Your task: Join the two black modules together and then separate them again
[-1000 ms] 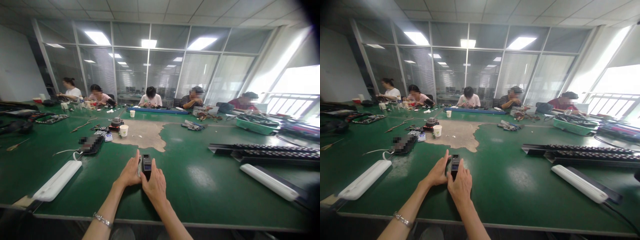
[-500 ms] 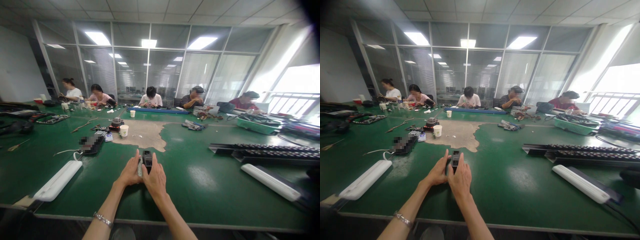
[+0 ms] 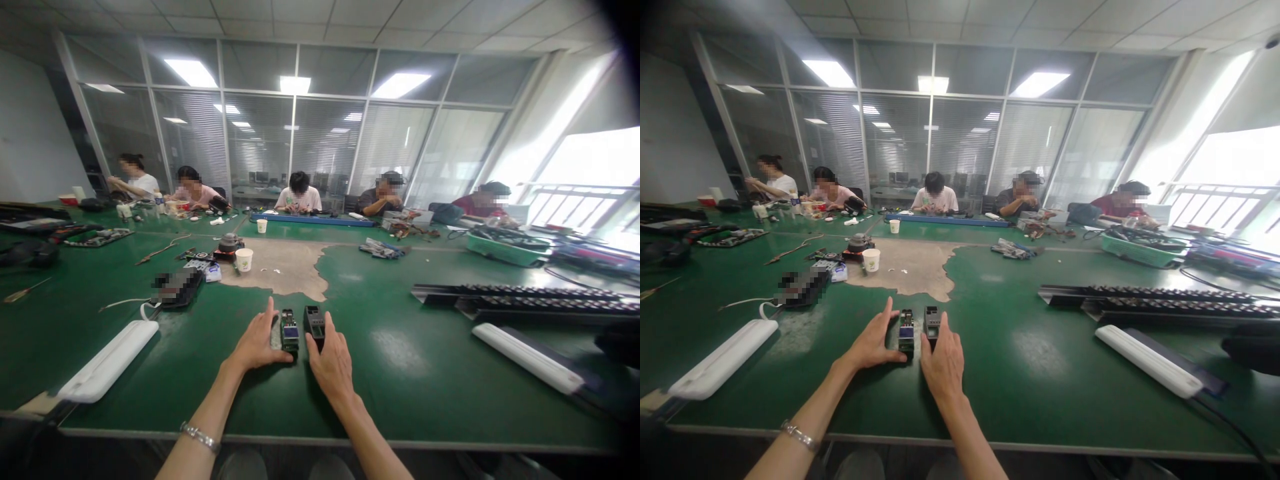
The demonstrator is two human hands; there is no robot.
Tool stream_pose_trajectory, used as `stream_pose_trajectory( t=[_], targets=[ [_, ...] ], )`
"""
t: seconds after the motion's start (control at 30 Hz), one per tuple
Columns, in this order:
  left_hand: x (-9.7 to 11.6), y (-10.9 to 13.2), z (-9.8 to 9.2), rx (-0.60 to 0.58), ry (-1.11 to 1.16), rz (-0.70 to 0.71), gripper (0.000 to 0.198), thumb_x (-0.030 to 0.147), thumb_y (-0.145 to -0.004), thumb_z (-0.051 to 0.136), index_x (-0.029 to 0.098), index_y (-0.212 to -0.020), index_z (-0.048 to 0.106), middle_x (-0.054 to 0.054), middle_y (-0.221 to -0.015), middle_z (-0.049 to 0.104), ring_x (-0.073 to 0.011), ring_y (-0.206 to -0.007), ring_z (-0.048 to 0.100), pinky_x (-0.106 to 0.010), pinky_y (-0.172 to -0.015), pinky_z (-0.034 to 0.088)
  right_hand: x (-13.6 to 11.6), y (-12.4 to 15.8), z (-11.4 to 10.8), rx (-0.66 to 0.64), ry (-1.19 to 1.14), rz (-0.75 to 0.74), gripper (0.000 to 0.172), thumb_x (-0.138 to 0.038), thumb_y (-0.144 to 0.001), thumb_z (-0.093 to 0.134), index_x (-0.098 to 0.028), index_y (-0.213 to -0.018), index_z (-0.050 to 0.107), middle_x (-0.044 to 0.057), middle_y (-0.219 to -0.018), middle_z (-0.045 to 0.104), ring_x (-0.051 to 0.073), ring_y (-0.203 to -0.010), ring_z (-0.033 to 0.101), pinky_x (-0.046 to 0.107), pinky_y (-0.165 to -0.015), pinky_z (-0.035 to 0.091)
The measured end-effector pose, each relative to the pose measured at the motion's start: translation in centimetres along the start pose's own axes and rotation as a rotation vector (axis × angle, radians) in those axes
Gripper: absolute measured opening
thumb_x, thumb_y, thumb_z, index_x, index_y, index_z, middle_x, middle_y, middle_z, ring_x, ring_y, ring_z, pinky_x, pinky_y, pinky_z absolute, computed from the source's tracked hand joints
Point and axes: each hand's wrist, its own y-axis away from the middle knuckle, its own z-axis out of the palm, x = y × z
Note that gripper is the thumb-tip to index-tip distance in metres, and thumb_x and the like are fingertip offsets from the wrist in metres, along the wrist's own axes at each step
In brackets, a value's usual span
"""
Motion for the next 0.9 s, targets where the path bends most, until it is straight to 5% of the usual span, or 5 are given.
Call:
stream_pose_trajectory(
  t=[0.53,0.9],
  targets=[
    [0.32,0.09,-0.09,0.007,0.037,-0.007,0.139,0.051,-0.057,0.086,0.023,-0.150,-0.014,-0.014,-0.136,0.050,-0.0338,-0.125,0.046,-0.052,-0.105,0.034,0.18,0.43,0.32,0.001,0.119,0.046,0.076,-0.049,-0.087,0.051,-0.005,-0.146,0.028,0.019,-0.137,0.049,0.031,-0.114,0.049,0.041,-0.092,0.039],
    [0.39,0.09,-0.19,0.007,0.047,-0.021,0.136,0.046,-0.060,0.086,0.024,-0.150,-0.013,-0.013,-0.133,0.054,-0.0337,-0.124,0.046,-0.053,-0.106,0.032,0.24,0.20,0.23,-0.027,0.049,0.013,0.062,-0.037,-0.092,0.043,-0.008,-0.146,0.030,0.016,-0.133,0.054,0.027,-0.106,0.054,0.039,-0.090,0.041]
  ],
)
